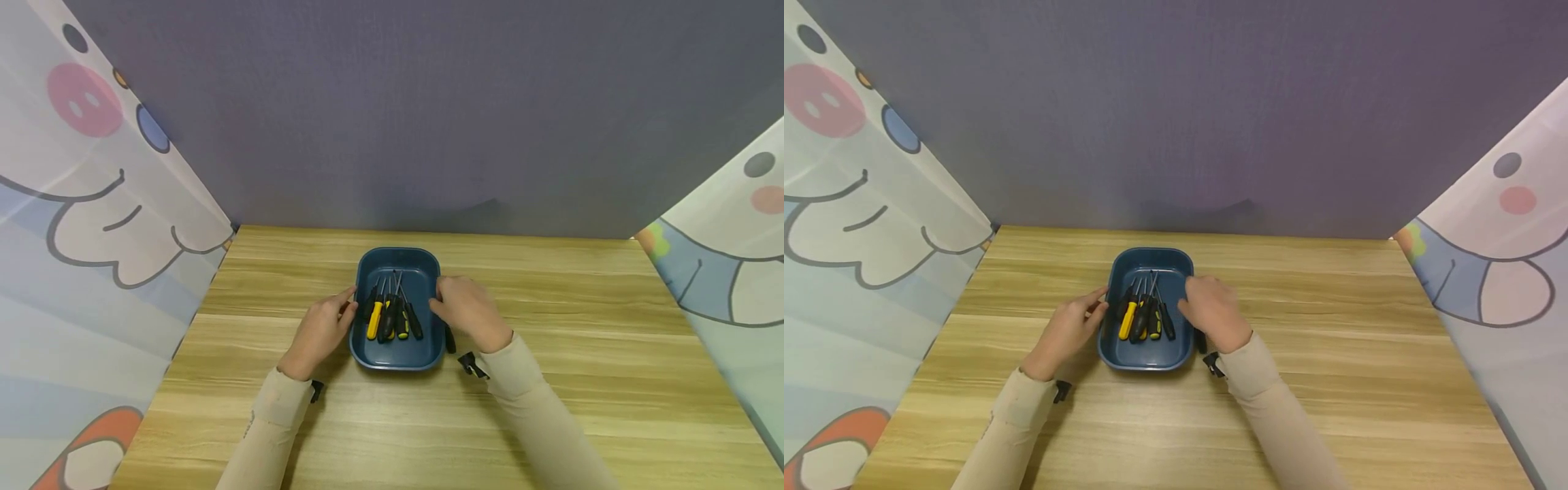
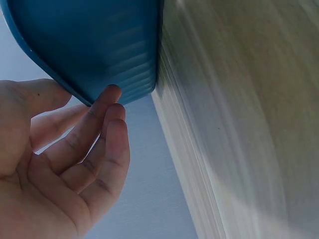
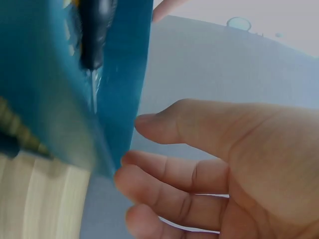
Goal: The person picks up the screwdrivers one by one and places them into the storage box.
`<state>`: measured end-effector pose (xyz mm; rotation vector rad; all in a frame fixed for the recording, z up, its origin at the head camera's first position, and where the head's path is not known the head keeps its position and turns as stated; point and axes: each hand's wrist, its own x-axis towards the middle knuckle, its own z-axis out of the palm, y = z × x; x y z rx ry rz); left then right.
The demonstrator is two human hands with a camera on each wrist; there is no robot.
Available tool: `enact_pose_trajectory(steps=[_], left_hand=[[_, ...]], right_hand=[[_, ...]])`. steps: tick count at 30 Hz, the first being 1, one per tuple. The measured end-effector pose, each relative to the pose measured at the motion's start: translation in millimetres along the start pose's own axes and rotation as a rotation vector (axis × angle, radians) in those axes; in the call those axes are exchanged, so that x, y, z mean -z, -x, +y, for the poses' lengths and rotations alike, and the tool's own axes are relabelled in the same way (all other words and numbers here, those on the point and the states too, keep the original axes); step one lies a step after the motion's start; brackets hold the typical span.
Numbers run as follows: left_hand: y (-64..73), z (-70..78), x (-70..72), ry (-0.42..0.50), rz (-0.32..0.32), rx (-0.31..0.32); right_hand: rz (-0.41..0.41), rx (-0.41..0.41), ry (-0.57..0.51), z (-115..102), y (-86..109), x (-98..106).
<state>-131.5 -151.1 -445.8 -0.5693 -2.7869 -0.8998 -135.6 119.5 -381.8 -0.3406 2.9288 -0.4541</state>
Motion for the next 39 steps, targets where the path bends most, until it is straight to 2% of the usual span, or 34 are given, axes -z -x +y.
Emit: enact_pose_trajectory(steps=[8, 16, 30, 39], left_hand=[[-0.3, 1.2, -0.3, -0.012, -0.001, 0.001], [-1.0, 2.5, -0.3, -0.027, -0.003, -0.004], [0.0, 2.5, -0.9, -0.022, 0.001, -0.003], [0.4, 1.7, -1.5, -0.015, 0.002, 0.002]], right_hand=[[0.003, -0.065, -0.003, 20, 6.5, -7], [0.014, -0.087, -0.084, 28, 12.7, -14], [-0.056, -0.087, 0.027, 38, 9.7, -44], [-0.073, -0.113, -0.004, 40, 7.4, -54]])
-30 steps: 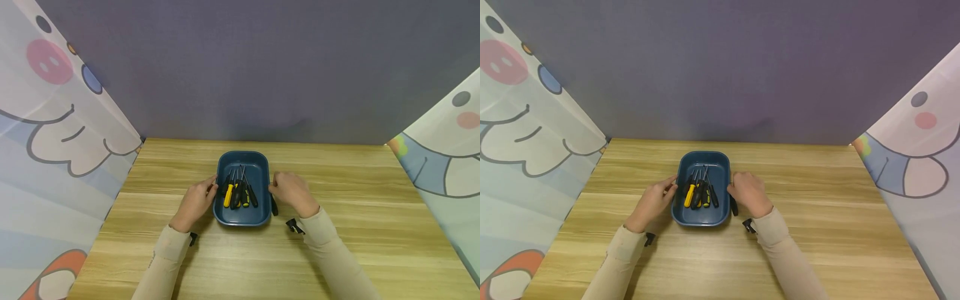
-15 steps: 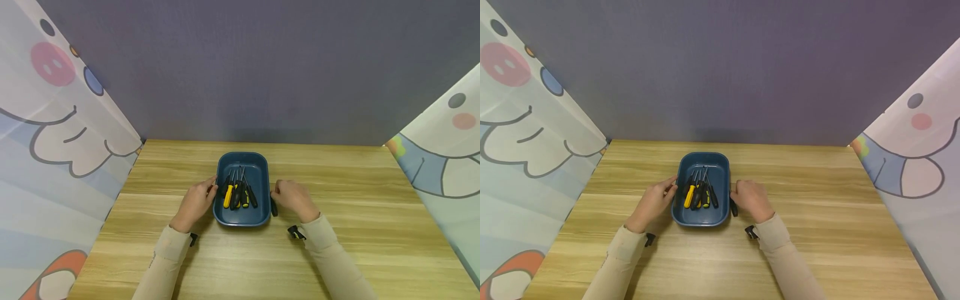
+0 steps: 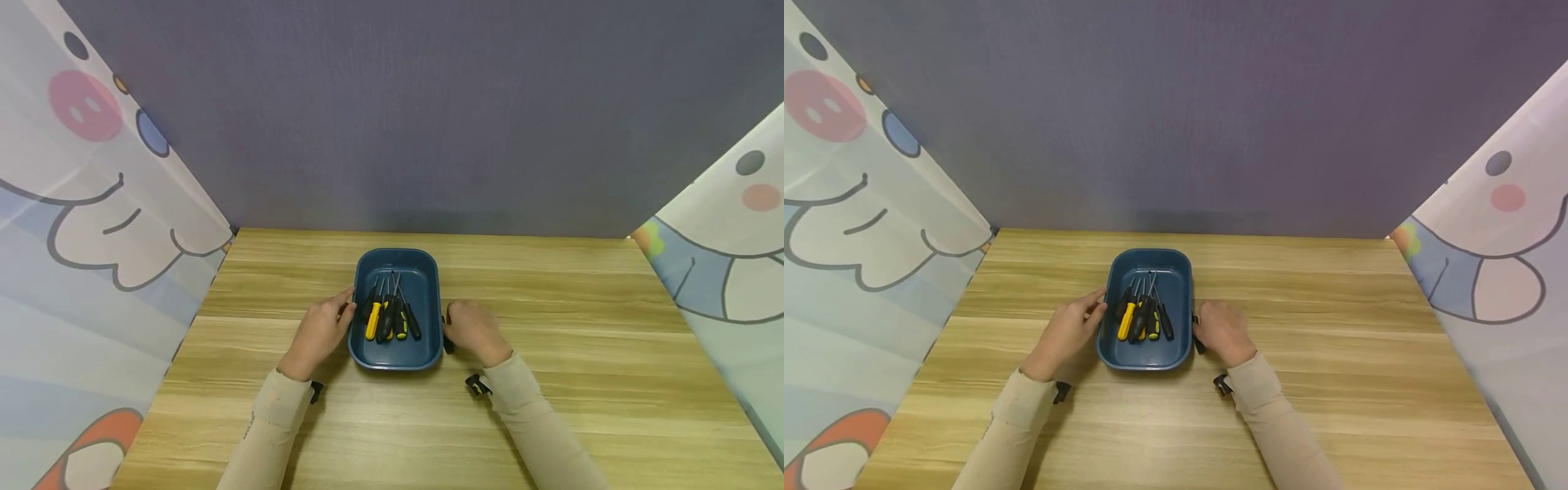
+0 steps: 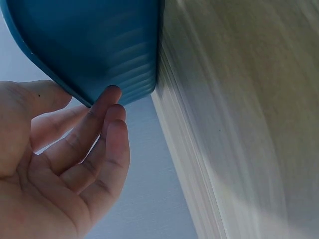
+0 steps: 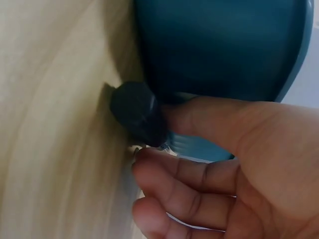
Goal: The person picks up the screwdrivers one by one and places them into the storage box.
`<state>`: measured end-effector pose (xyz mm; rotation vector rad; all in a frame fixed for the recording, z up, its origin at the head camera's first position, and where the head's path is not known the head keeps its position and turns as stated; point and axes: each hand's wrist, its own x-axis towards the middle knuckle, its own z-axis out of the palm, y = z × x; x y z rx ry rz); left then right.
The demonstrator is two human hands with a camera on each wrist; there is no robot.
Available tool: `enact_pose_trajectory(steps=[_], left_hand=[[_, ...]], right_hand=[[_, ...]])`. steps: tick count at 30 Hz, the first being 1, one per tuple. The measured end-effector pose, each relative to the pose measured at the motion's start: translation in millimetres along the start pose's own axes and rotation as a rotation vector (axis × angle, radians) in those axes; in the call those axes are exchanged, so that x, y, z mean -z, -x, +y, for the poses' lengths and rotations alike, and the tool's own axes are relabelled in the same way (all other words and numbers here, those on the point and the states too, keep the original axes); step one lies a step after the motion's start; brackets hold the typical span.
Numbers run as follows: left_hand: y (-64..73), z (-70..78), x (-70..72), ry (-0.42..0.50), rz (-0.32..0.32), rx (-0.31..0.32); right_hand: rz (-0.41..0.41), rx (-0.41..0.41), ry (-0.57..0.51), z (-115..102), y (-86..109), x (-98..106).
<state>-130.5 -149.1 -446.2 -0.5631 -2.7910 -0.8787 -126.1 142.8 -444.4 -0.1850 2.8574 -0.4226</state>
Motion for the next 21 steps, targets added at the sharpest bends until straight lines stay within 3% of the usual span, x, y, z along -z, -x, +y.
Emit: enact_pose_trajectory(steps=[12, 21], left_hand=[[0.5, 1.3, 0.5, -0.002, 0.001, -0.003], [0.0, 1.1, 1.2, -0.003, 0.004, 0.005]], right_hand=[[-0.011, -0.010, -0.022, 4, 0.0, 0], [-0.017, -0.011, -0.032, 5, 4.7, 17]])
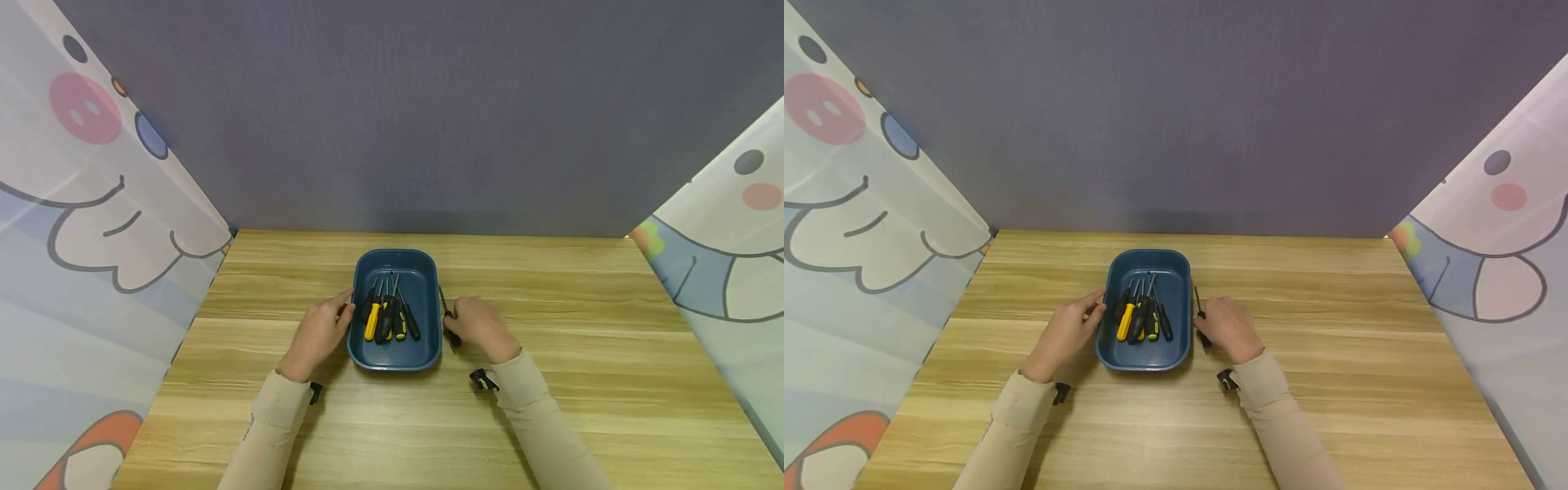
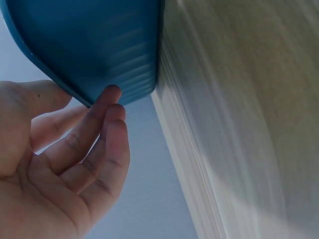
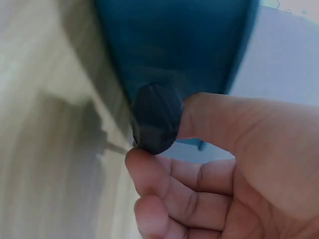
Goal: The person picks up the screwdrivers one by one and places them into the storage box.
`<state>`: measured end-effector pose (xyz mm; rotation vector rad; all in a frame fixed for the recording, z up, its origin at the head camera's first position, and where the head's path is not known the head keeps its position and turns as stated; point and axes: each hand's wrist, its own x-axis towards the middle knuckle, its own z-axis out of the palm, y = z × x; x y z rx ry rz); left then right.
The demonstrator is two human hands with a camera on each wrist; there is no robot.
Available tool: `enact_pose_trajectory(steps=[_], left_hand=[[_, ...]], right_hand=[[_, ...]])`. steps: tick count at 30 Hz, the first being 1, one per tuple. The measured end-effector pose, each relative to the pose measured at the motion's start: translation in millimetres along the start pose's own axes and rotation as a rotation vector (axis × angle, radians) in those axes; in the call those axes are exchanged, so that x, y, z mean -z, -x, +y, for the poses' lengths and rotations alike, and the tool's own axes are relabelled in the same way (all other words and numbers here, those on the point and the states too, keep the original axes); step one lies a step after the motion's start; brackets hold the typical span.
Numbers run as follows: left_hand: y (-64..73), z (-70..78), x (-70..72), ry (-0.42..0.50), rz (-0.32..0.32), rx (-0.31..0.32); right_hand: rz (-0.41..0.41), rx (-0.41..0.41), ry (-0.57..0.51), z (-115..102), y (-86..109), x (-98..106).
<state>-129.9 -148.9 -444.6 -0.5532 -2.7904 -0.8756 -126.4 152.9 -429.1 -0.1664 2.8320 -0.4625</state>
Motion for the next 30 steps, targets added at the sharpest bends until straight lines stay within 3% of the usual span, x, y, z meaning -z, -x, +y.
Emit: enact_pose_trajectory(steps=[13, 21, 30], left_hand=[[0.3, -1.2, 0.0, -0.002, -0.001, 0.007], [0.0, -0.9, 0.1, -0.003, -0.008, 0.005], [-0.5, -1.0, -0.8, 0.005, -0.017, 0.017]], right_hand=[[0.063, 0.017, -0.032, -16, 9.2, 33], [0.012, 0.049, -0.037, -40, 1.1, 45], [-0.035, 0.072, 0.026, -68, -15.4, 45]])
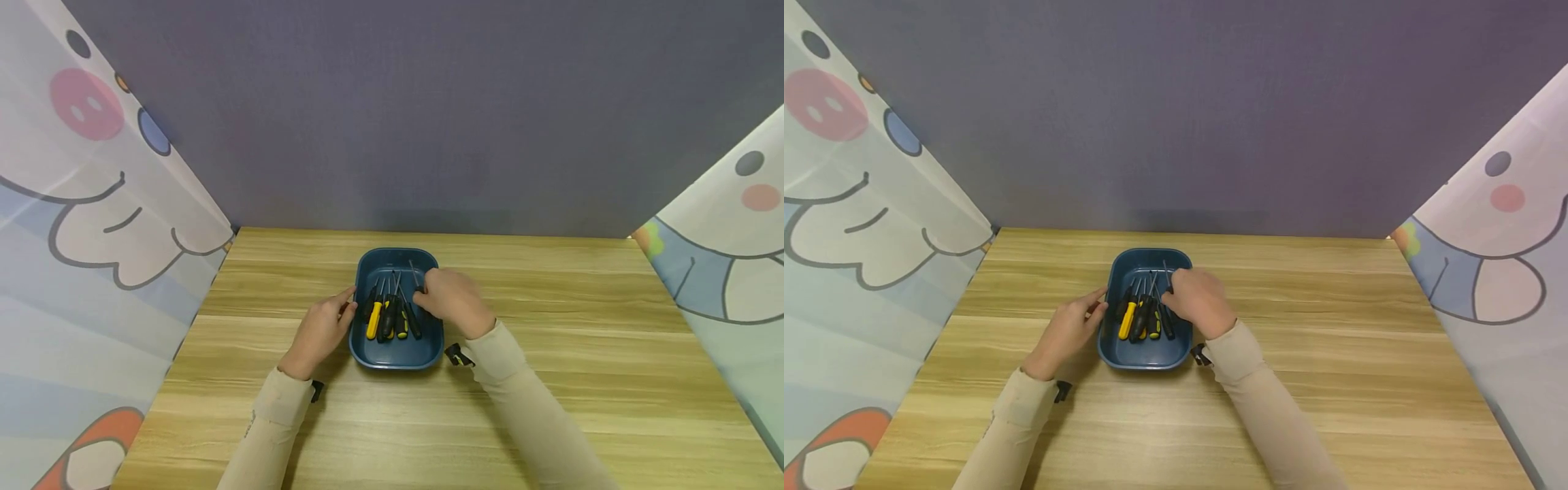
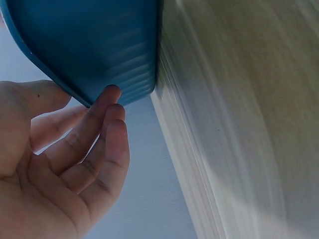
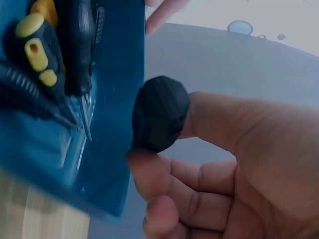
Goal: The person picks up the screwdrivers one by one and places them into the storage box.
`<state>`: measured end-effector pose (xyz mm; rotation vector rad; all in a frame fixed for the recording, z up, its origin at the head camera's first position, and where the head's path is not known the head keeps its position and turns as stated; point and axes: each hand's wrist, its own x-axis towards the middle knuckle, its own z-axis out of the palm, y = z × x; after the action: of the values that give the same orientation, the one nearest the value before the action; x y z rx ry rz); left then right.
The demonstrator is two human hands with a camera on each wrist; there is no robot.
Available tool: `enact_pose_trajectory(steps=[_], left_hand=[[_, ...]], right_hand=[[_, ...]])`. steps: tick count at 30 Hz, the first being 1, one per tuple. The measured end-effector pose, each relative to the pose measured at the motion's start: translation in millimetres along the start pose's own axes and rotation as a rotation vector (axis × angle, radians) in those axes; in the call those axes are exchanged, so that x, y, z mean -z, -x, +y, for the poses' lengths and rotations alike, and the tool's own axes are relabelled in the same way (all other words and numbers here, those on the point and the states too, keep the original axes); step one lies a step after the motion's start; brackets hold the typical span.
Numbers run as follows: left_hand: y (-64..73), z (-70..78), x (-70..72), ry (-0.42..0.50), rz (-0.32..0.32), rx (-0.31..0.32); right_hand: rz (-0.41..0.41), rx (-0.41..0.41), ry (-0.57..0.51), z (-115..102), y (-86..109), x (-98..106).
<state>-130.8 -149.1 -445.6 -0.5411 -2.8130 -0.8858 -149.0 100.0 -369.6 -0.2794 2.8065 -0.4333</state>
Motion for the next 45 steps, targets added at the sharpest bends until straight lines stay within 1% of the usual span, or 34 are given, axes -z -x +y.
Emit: enact_pose_trajectory(steps=[3, 11, 17, 20, 25, 31, 34, 39, 45], left_hand=[[-0.2, 0.1, 0.1, 0.006, -0.004, 0.004], [0.0, -0.4, 1.1, 0.022, -0.007, 0.013], [0.1, -1.3, 0.8, 0.029, -0.006, 0.008], [0.3, -1.3, 0.9, 0.032, -0.009, 0.008], [0.5, -1.5, 1.3, 0.032, -0.014, 0.009], [0.0, -1.3, 1.5, 0.037, -0.021, 0.013], [0.3, -0.5, 2.2, 0.046, -0.023, 0.017], [0.2, -0.7, 2.4, 0.033, -0.015, 0.019], [-0.2, -0.2, 2.0, 0.023, -0.018, 0.021]], right_hand=[[-0.014, 0.008, -0.003, -8, -6.0, -2], [-0.014, 0.047, 0.031, -27, -21.6, -12], [-0.048, 0.042, 0.034, -37, -31.4, -21], [-0.053, 0.045, 0.059, -40, -35.9, -27], [-0.061, 0.027, 0.058, -43, -42.0, -35], [-0.061, 0.019, 0.052, -45, -43.9, -39], [-0.053, 0.032, 0.048, -44, -42.0, -38], [-0.038, 0.058, 0.033, -42, -38.1, -34], [-0.030, 0.068, 0.023, -41, -34.5, -32]])
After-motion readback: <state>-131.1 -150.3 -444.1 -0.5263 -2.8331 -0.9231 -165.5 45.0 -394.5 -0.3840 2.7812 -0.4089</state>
